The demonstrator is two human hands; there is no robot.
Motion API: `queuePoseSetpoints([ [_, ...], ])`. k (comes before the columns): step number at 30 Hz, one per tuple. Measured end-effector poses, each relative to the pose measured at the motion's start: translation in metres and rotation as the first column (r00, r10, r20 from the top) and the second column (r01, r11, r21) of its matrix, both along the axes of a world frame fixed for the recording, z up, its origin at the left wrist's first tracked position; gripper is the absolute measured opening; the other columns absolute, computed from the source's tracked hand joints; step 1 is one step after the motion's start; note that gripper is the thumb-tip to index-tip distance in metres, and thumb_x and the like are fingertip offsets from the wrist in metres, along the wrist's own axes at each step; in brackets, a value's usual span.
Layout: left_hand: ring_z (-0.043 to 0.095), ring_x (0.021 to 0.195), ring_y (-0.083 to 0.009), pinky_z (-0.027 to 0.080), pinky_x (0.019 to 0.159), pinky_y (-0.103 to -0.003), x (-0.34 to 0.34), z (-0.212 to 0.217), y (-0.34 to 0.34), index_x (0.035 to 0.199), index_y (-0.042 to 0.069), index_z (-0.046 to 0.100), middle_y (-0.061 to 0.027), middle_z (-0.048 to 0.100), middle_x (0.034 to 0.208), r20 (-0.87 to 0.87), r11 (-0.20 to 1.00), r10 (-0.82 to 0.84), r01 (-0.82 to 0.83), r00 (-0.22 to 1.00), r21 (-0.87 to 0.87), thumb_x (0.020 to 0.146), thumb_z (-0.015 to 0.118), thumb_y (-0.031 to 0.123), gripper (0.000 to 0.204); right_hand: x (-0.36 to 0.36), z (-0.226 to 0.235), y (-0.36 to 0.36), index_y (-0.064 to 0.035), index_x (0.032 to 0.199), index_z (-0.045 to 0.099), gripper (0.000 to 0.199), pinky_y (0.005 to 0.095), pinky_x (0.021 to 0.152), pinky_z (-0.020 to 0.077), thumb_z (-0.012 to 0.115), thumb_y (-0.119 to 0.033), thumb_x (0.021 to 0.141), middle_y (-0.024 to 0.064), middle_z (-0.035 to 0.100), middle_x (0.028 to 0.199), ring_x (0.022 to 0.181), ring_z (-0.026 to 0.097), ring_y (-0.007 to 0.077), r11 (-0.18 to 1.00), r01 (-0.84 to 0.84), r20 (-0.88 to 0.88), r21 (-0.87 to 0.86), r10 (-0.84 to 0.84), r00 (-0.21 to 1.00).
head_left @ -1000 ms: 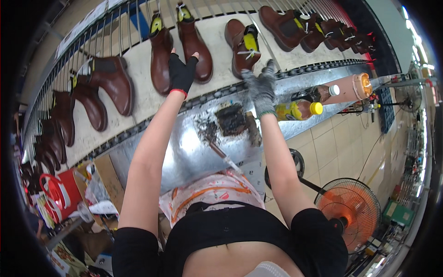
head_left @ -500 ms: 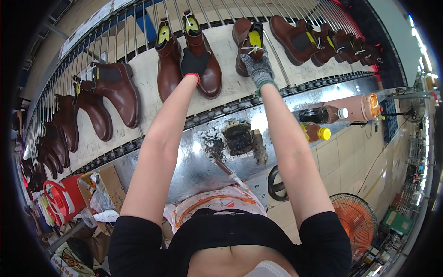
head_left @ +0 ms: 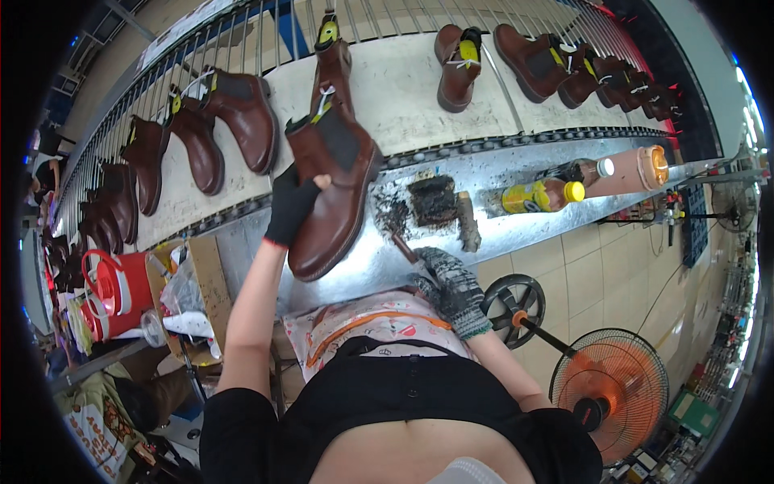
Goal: The person polishes brown leather boots on a conveyor belt using a brush and liquid polish. They pick up each boot, apply the polish with a brush, and wipe the surface with a cloth before placing the boot back on the line.
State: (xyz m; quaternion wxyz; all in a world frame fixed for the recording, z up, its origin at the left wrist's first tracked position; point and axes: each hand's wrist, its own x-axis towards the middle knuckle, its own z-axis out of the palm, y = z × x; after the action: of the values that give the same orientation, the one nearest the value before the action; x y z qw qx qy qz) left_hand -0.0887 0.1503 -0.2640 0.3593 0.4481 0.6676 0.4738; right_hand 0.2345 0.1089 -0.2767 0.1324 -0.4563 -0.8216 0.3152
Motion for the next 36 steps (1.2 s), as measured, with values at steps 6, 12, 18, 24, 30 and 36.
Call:
queuePoseSetpoints([
  [6,0.064,0.084,-0.0214,0.048,0.073,-0.032,0.021,0.007,-0.106,0.101,0.002,0.060,-0.0132,0.067,0.095,-0.293,0.947,0.309,-0.321,0.905,0.009,0.070,0.075,0.026,0.042,-0.022,-0.007,0.002,-0.0056,0.116,0.055,0.042,0.0380,0.073,0.0475,0.053,-0.017,0.076,0.0118,0.062,0.088,0.083,0.059,0.0259,0.986,0.010,0.311,0.169,-0.063,0.948],
  [12,0.055,0.101,-0.0174,0.042,0.085,-0.029,0.021,-0.018,-0.133,0.123,0.003,0.045,-0.0079,0.057,0.112,-0.003,0.957,0.288,-0.287,0.958,0.043,0.087,0.055,0.031,0.047,-0.010,-0.009,0.005,-0.0022,0.118,0.051,0.042,0.0417,0.080,0.0463,0.051,-0.017,0.079,0.0209,0.057,0.097,0.090,0.057,0.0342,0.998,0.052,0.106,0.039,-0.056,0.993],
  [18,0.053,0.106,-0.0190,0.044,0.090,-0.031,-0.034,-0.015,-0.076,0.138,0.004,0.031,-0.0107,0.049,0.126,0.411,0.958,0.052,-0.161,0.910,0.236,0.095,0.019,0.054,0.068,0.025,-0.029,-0.009,0.0004,0.117,0.049,0.038,0.0331,0.065,0.0469,0.055,-0.013,0.082,0.0128,0.057,0.090,0.076,0.057,0.0217,0.946,0.301,-0.183,-0.119,-0.319,0.930],
  [24,0.060,0.076,-0.0210,0.046,0.078,-0.029,-0.075,-0.018,-0.012,0.085,-0.003,0.063,-0.0127,0.064,0.083,0.545,0.994,-0.109,0.084,0.831,0.071,0.087,0.017,0.068,0.085,0.013,0.001,-0.014,0.0004,0.113,0.052,0.031,0.0263,0.053,0.0469,0.052,-0.018,0.088,0.0067,0.060,0.078,0.058,0.056,0.0109,0.705,0.422,-0.095,-0.570,-0.566,0.819],
  [30,0.059,0.070,-0.0245,0.045,0.076,-0.032,-0.091,-0.026,0.003,0.067,-0.001,0.059,-0.0137,0.061,0.070,0.560,0.958,-0.282,0.191,0.779,0.216,0.085,0.015,0.072,0.086,0.018,0.002,-0.031,-0.0056,0.119,0.047,0.036,0.0241,0.049,0.0440,0.054,-0.018,0.086,0.0060,0.059,0.082,0.057,0.053,0.0088,0.643,0.422,-0.138,-0.639,-0.635,0.760],
  [36,0.048,0.067,-0.0213,0.031,0.080,-0.030,-0.058,0.031,-0.016,0.068,0.001,0.057,-0.0073,0.053,0.063,0.347,0.720,-0.629,0.352,0.696,0.599,0.078,0.008,0.079,0.092,0.000,0.038,-0.024,-0.0146,0.141,0.022,0.058,0.0203,0.040,0.0429,0.048,-0.009,0.089,0.0054,0.056,0.083,0.049,0.047,0.0065,0.695,0.323,-0.423,-0.642,-0.672,0.608],
])
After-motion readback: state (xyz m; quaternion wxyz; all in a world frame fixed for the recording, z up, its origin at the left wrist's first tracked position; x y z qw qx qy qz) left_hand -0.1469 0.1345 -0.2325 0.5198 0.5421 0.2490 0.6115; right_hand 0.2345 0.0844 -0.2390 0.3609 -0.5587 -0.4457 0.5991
